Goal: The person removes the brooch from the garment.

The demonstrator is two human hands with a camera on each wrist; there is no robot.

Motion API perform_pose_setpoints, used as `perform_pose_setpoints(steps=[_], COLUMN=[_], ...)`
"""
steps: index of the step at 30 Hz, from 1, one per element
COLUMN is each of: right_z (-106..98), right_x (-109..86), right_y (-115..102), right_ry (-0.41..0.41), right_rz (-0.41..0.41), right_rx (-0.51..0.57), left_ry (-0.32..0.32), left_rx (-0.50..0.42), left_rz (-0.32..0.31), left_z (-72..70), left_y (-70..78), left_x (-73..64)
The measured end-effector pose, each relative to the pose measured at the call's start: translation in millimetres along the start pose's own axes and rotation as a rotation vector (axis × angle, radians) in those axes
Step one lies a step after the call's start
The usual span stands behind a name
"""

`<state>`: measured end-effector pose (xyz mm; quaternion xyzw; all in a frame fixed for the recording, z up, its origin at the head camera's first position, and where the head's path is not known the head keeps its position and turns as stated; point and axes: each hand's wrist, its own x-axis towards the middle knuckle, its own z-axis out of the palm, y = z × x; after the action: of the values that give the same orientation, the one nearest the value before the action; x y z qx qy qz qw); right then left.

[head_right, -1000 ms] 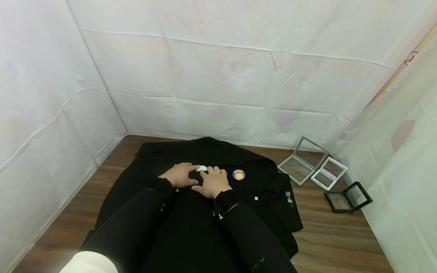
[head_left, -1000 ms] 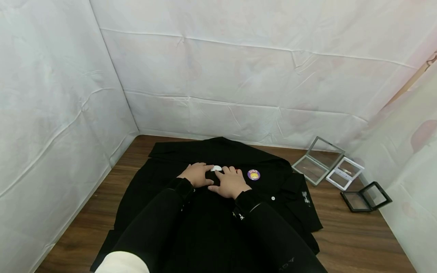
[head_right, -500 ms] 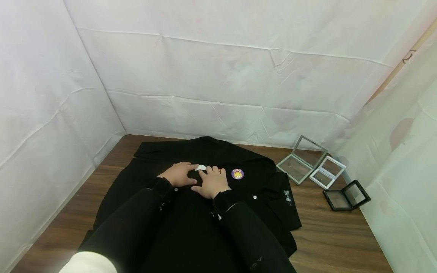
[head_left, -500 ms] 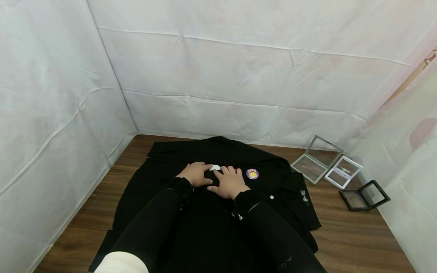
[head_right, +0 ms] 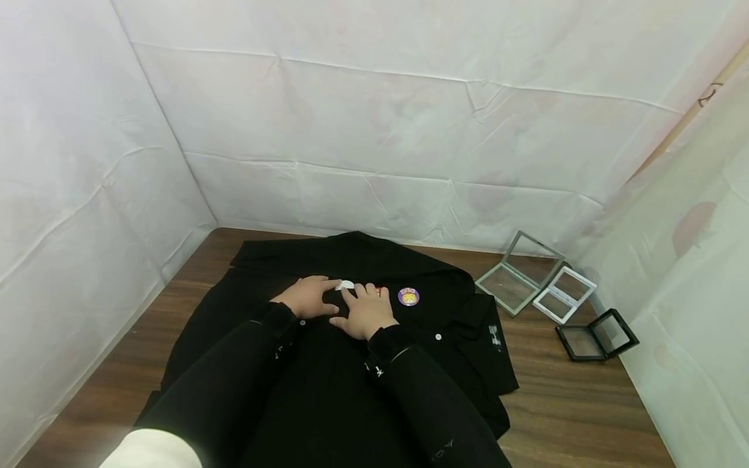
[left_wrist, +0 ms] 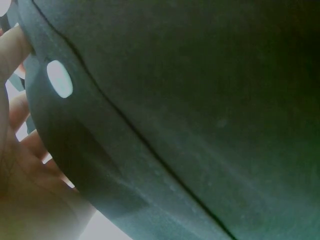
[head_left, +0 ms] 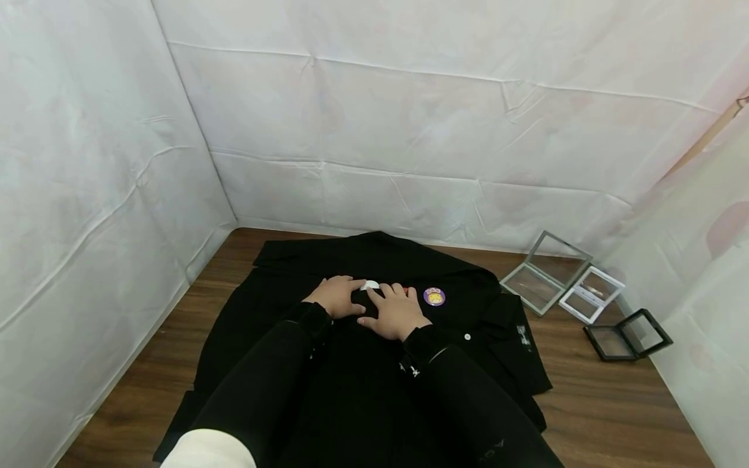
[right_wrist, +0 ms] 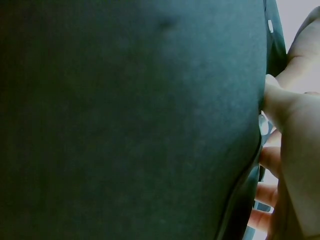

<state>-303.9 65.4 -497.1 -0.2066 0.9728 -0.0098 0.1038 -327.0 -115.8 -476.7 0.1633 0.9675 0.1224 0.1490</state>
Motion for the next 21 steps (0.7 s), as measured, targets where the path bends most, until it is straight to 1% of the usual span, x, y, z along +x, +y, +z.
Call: perform_pose_setpoints(steps=[7, 11, 18, 21], right_z=[0.6, 3.1, 4.5, 2.8], right_x=[-1.3, -1.1, -2.3, -5.0], right_y=[0.6, 1.3, 0.3, 0.3], right_ry=[-0.003, -0.014, -0.008, -0.014], right_rz=[-0.005, -0.006, -0.006, -0.003], right_rx=[-0.016, -0.009, 0.006, 0.023], left_ry=[-0.005, -0.009, 0.026, 0.02], left_rx=[0.002, 0.017, 0.05, 0.06], left_rz=[-0.001, 0.0, 0.002, -0.01], left_z=[0.9, 4.0, 9.5, 9.0], left_y=[0.5, -1.6, -4.2, -2.7], left_x=[0.1, 1.8, 2.9, 2.2])
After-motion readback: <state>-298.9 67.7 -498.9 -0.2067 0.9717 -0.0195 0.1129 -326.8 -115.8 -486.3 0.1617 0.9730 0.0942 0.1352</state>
